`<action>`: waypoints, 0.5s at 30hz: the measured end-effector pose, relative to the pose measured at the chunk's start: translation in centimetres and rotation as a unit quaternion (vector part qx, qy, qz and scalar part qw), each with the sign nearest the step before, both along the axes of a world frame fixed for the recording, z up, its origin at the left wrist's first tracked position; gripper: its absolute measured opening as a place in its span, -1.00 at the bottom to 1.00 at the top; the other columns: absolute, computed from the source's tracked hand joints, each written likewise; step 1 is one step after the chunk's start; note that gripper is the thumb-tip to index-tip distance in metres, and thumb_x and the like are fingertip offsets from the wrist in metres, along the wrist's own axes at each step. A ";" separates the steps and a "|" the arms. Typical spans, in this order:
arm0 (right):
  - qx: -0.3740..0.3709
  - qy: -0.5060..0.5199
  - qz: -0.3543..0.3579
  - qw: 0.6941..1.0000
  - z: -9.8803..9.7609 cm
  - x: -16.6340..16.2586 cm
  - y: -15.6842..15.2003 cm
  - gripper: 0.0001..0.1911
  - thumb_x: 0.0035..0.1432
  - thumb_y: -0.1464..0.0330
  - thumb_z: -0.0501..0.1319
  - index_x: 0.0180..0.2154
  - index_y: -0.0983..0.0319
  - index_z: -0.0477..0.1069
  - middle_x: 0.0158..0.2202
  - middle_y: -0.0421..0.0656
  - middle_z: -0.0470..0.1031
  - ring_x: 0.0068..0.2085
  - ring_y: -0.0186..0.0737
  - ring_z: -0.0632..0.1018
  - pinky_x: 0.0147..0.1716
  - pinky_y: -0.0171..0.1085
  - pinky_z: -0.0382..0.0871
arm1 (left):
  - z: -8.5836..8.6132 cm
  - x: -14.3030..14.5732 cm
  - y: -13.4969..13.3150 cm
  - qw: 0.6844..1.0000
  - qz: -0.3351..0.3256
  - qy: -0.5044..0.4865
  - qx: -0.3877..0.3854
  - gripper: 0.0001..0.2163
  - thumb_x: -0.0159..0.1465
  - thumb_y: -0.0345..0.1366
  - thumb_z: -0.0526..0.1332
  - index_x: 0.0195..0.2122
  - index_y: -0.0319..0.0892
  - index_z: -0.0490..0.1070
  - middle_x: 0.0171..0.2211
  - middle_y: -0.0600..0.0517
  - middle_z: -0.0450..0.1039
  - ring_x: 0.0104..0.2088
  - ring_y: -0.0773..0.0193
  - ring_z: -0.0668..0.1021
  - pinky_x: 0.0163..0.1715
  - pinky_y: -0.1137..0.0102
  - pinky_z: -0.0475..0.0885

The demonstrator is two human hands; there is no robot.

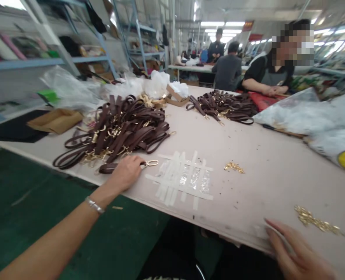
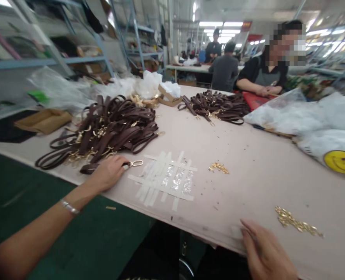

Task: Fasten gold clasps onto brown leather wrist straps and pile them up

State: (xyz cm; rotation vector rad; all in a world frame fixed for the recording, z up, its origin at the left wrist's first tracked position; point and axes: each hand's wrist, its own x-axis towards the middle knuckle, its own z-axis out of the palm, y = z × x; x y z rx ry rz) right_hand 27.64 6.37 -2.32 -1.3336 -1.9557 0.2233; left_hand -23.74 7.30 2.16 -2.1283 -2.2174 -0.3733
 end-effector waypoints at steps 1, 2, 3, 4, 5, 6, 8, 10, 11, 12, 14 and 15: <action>0.006 -0.036 0.015 0.999 0.5 -0.3 0.5 -0.70 0.32 0.13 0.15 -0.01 0.08 0.47 -0.07 -0.11 0.54 -0.08 -0.08 0.56 -0.01 -0.08 0.43 | -0.1 -0.2 0.1 1.000 0.000 0.000 0.004 -0.71 0.27 -0.44 0.00 -0.11 -0.33 0.47 -0.15 -0.26 0.49 -0.05 -0.09 0.47 0.06 0.00 0.32; 0.011 -0.065 0.032 0.997 0.9 -0.9 1.3 -0.72 0.34 0.16 0.13 -0.01 0.08 0.47 -0.09 -0.13 0.55 -0.08 -0.09 0.56 -0.02 -0.10 0.43 | 0.0 -0.4 0.2 1.000 0.004 -0.001 0.009 -0.70 0.28 -0.44 -0.02 -0.09 -0.33 0.45 -0.13 -0.26 0.50 -0.04 -0.09 0.47 0.07 0.01 0.32; 0.015 -0.087 0.048 0.995 1.3 -1.7 2.4 -0.73 0.35 0.20 0.10 -0.01 0.09 0.46 -0.09 -0.14 0.56 -0.07 -0.10 0.56 -0.03 -0.12 0.43 | 0.3 -0.4 0.2 1.000 0.012 -0.001 0.016 -0.69 0.29 -0.43 -0.03 -0.05 -0.33 0.43 -0.10 -0.26 0.50 -0.02 -0.07 0.48 0.08 0.03 0.33; 0.017 -0.102 0.060 0.993 1.6 -2.7 3.6 -0.74 0.36 0.24 0.08 -0.01 0.10 0.46 -0.09 -0.15 0.56 -0.06 -0.11 0.55 -0.03 -0.13 0.42 | 0.7 -0.3 0.1 0.999 0.022 0.001 0.024 -0.67 0.30 -0.42 -0.04 0.00 -0.32 0.40 -0.06 -0.25 0.50 0.00 -0.06 0.49 0.09 0.07 0.33; 0.020 -0.116 0.074 0.990 1.8 -3.8 4.9 -0.74 0.37 0.28 0.06 -0.02 0.12 0.46 -0.09 -0.14 0.57 -0.05 -0.11 0.54 -0.02 -0.13 0.42 | 1.3 -0.1 0.0 0.999 0.035 0.002 0.032 -0.65 0.31 -0.41 -0.04 0.05 -0.30 0.37 -0.02 -0.24 0.50 0.01 -0.04 0.50 0.09 0.10 0.34; 0.022 -0.132 0.084 0.988 1.9 -4.9 6.2 -0.73 0.37 0.31 0.05 -0.02 0.15 0.46 -0.09 -0.13 0.57 -0.05 -0.11 0.53 -0.02 -0.13 0.42 | 1.9 0.4 -0.2 0.998 0.049 -0.006 0.039 -0.63 0.31 -0.39 -0.04 0.09 -0.28 0.35 -0.01 -0.22 0.50 0.00 -0.02 0.52 0.06 0.13 0.37; 0.028 -0.171 0.092 0.981 2.0 -6.9 8.7 -0.73 0.37 0.34 0.03 -0.03 0.19 0.46 -0.09 -0.10 0.58 -0.05 -0.10 0.53 -0.02 -0.14 0.42 | 3.4 2.0 -0.4 0.994 0.075 -0.073 0.042 -0.62 0.32 -0.34 -0.04 0.13 -0.24 0.32 -0.07 -0.15 0.53 -0.12 0.03 0.57 -0.08 0.20 0.43; 0.040 -0.208 0.089 0.973 1.8 -8.5 10.9 -0.72 0.37 0.36 0.03 -0.03 0.23 0.47 -0.09 -0.07 0.58 -0.06 -0.09 0.52 0.00 -0.14 0.41 | 4.5 4.2 -0.6 0.970 0.087 -0.228 0.014 -0.66 0.35 -0.24 -0.02 0.06 -0.21 0.37 -0.27 -0.06 0.56 -0.33 0.13 0.57 -0.29 0.30 0.45; 0.045 -0.223 0.085 0.970 1.6 -9.2 11.8 -0.72 0.37 0.37 0.04 -0.02 0.25 0.47 -0.07 -0.04 0.57 -0.05 -0.08 0.52 0.01 -0.13 0.40 | 4.9 5.4 -0.8 0.941 0.090 -0.325 -0.014 -0.67 0.37 -0.17 -0.01 -0.02 -0.21 0.41 -0.37 -0.01 0.53 -0.43 0.20 0.53 -0.40 0.36 0.41; 0.049 -0.234 0.082 0.968 1.4 -9.8 12.7 -0.71 0.37 0.37 0.04 -0.02 0.26 0.47 -0.06 -0.02 0.57 -0.05 -0.05 0.51 0.02 -0.11 0.39 | 5.0 6.7 -1.0 0.902 0.093 -0.420 -0.047 -0.65 0.38 -0.09 0.00 -0.10 -0.21 0.44 -0.45 0.02 0.50 -0.51 0.26 0.48 -0.49 0.42 0.35; 0.052 -0.247 0.078 0.964 1.2 -10.6 14.0 -0.71 0.36 0.39 0.04 -0.03 0.28 0.49 -0.09 0.04 0.56 -0.08 0.01 0.51 -0.01 -0.06 0.39 | 4.9 9.1 -1.3 0.801 0.105 -0.579 -0.110 -0.61 0.35 0.00 0.07 -0.23 -0.24 0.48 -0.53 0.04 0.46 -0.59 0.36 0.40 -0.60 0.49 0.22; 0.051 -0.253 0.080 0.963 1.1 -10.8 14.5 -0.71 0.35 0.39 0.04 -0.06 0.28 0.51 -0.12 0.05 0.56 -0.11 0.03 0.51 -0.04 -0.05 0.39 | 4.6 10.2 -1.5 0.748 0.111 -0.641 -0.134 -0.62 0.32 0.00 0.13 -0.26 -0.26 0.49 -0.53 0.03 0.46 -0.61 0.40 0.38 -0.61 0.51 0.18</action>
